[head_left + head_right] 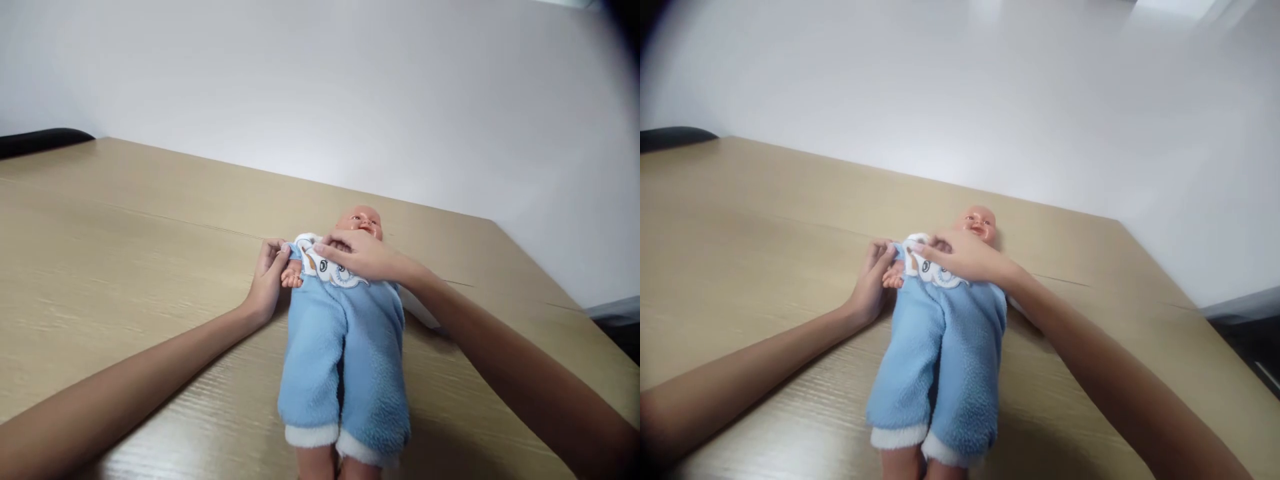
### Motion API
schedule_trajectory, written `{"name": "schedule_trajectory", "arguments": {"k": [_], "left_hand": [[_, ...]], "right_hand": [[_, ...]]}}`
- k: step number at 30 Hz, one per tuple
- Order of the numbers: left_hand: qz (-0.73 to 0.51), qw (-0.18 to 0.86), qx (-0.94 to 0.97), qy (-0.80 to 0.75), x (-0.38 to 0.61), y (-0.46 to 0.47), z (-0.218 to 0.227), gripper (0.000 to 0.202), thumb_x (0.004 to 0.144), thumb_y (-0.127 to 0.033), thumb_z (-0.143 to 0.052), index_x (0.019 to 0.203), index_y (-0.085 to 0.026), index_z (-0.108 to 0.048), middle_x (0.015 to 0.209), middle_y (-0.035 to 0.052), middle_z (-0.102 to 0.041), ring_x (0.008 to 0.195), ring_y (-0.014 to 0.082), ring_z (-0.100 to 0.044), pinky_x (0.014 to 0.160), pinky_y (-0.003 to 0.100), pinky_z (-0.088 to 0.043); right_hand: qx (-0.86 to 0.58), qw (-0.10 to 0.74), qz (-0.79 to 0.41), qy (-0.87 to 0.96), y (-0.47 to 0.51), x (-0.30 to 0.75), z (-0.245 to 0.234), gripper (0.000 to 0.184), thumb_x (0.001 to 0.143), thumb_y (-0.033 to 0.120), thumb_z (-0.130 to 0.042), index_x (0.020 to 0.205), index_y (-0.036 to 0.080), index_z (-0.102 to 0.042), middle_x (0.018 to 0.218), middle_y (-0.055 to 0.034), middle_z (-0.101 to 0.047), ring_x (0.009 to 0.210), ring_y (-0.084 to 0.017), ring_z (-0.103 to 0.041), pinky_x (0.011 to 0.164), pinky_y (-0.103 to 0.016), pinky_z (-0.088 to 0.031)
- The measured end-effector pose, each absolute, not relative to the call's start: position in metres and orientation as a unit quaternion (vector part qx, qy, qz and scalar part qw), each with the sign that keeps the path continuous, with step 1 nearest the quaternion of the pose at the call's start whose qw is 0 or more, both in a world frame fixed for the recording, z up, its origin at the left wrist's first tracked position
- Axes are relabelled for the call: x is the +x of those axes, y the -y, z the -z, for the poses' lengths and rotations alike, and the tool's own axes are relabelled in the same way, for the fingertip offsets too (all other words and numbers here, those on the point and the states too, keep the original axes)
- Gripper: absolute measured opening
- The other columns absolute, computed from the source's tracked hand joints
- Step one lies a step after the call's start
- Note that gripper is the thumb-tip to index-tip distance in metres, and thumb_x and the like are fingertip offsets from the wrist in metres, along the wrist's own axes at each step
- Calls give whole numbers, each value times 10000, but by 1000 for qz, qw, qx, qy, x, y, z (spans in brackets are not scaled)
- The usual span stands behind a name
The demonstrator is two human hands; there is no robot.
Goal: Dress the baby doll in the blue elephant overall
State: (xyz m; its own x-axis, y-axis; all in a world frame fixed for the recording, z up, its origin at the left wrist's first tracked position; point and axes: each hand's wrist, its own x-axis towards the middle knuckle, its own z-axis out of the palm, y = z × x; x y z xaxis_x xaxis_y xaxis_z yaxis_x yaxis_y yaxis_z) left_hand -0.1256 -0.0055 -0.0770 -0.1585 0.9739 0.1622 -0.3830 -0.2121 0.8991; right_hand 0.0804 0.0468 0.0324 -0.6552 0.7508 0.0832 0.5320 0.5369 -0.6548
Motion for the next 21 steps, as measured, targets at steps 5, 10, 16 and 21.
{"name": "schedule_trajectory", "arguments": {"k": [5, 10, 16, 21], "left_hand": [[-630, 562, 360, -398, -124, -4, 73, 444, 882, -602, -813, 1039, -291, -538, 806, -62, -615, 666, 118, -576, 595, 207, -491], [-592, 551, 406, -425, -132, -18, 69, 392, 840, -538, -860, 981, -252, -632, 946, -6, -702, 798, 133, -627, 655, 209, -510], [-540, 570, 446, -429, -134, -30, 59, 364, 836, -537, -835, 928, -239, -648, 858, -5, -672, 743, 144, -601, 618, 225, -485], [-504, 565, 492, -430, -120, -55, 51, 372, 797, -530, -827, 904, -216, -659, 908, 22, -711, 848, 195, -661, 771, 303, -548]], "right_hand": [[-377, 192, -286, 860, -41, 86, -19, 415, 1028, 597, -580, 873, 220, -662, 794, 14, -626, 741, -180, -545, 686, -329, -380], [-367, 290, -384, 796, -46, 88, -5, 353, 1043, 568, -570, 984, 225, -626, 940, 8, -635, 930, -190, -597, 864, -322, -441], [-373, 425, -520, 640, -55, 96, 19, 412, 875, 622, -767, 949, 262, -582, 897, 31, -602, 806, -166, -571, 719, -283, -460], [-323, 477, -573, 582, -58, 102, 34, 376, 872, 561, -822, 890, 262, -594, 870, 41, -578, 754, -143, -541, 698, -267, -453]]}}
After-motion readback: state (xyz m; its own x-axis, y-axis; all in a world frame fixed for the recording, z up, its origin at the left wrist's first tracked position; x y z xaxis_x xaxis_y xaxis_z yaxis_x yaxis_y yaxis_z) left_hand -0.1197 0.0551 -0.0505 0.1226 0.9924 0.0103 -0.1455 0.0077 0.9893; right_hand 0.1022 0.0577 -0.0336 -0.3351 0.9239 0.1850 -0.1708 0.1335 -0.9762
